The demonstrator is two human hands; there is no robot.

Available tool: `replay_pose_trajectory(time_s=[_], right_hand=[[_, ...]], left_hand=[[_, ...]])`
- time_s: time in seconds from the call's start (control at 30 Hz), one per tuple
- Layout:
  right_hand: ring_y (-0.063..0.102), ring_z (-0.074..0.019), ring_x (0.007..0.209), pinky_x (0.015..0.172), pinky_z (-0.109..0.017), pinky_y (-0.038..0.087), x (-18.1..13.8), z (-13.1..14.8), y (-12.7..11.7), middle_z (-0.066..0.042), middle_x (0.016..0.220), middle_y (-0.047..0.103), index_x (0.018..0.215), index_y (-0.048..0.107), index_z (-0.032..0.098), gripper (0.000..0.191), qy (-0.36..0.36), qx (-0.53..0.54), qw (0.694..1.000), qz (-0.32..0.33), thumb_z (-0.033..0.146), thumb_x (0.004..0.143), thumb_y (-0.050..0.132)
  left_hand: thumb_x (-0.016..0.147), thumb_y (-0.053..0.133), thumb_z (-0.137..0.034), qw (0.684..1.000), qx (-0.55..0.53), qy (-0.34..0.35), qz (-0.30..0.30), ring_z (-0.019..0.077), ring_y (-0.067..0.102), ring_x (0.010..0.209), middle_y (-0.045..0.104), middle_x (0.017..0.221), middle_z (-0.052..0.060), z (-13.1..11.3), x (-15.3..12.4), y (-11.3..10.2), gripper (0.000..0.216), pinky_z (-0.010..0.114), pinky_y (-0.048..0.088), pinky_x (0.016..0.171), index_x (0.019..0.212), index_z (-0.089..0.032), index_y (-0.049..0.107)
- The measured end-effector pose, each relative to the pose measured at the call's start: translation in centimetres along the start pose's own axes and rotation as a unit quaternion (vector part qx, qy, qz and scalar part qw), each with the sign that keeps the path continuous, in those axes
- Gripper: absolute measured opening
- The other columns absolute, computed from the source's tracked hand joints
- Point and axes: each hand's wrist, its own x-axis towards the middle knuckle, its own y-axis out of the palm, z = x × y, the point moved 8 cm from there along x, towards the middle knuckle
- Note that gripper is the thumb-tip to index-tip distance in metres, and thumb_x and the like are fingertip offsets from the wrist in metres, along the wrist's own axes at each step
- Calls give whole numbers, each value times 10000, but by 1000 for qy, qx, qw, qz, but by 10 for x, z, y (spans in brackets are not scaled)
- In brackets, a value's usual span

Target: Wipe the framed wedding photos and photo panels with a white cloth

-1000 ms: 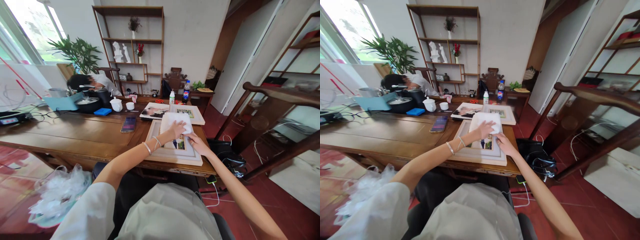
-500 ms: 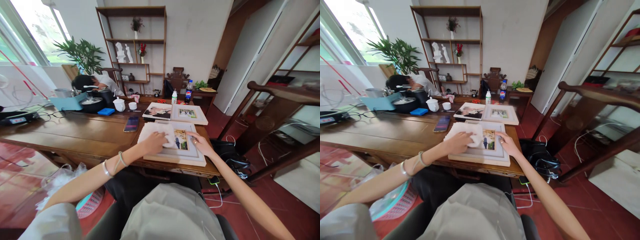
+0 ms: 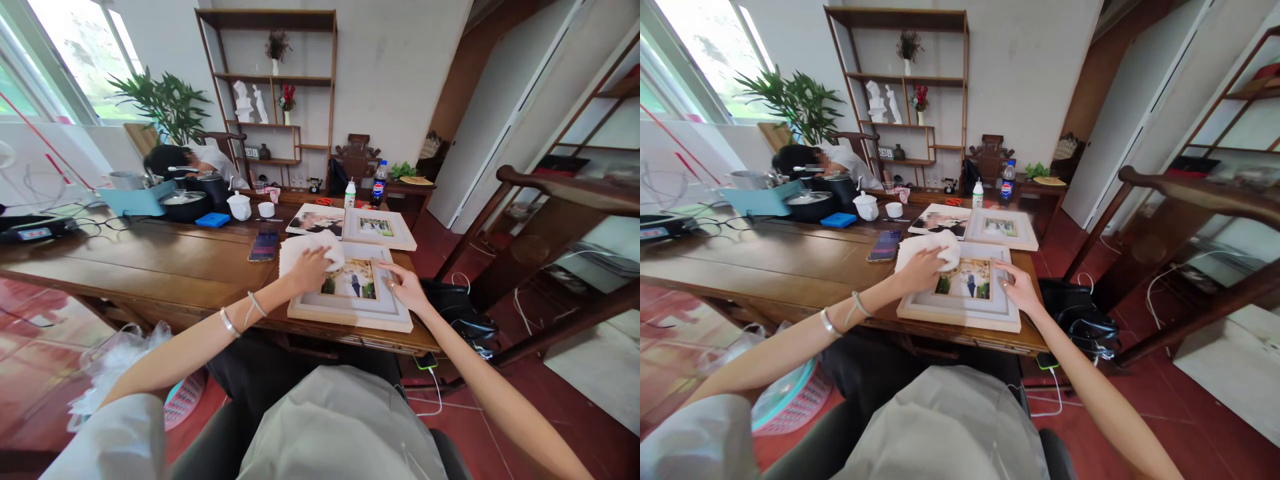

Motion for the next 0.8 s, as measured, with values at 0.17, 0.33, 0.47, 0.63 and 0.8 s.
replay_pose_trajectory(time_s=[0.17,0.33,0.47,0.63,0.8], right_hand=[[509,-244,1256,1104,-472,318,0,-4,3,-50,1282,617,1159,661,248,442,8,2,1000,16,137,755,520],[476,-229,1281,1121,-480,295,1,-4,9,-31,1300,603,1146,668,286,335,-6,-6,999,42,278,878,469],[478,-241,1274,1125,-499,284,2,-4,10,-49,1299,601,1157,665,276,335,-10,-15,999,43,323,898,458],[469,-242,1280,1120,-504,292,1,-4,11,-44,1285,609,1157,665,280,335,-14,-25,998,50,300,882,474],[458,-247,1285,1117,-520,293,2,-5,13,-41,1273,617,1153,666,278,383,-41,-41,996,75,208,837,461]], left_hand=[[840,482,-138,1000,12,-10,5,279,359,1355,395,1456,154,21,20,11,351,471,345,1063,1172,-158,593],[906,488,-210,996,37,73,25,254,460,1279,497,1380,130,-21,-14,1,256,442,359,1052,1124,-187,620],[923,505,-323,990,31,129,37,265,504,1234,534,1345,123,-70,-60,-20,244,402,408,1004,1051,-194,668],[906,533,-308,990,15,143,8,251,456,1286,475,1413,78,-83,-81,-28,208,381,385,1022,1039,-233,674],[921,504,-322,997,11,75,16,267,403,1328,426,1449,93,-37,-43,-2,256,428,344,1065,1091,-219,666]])
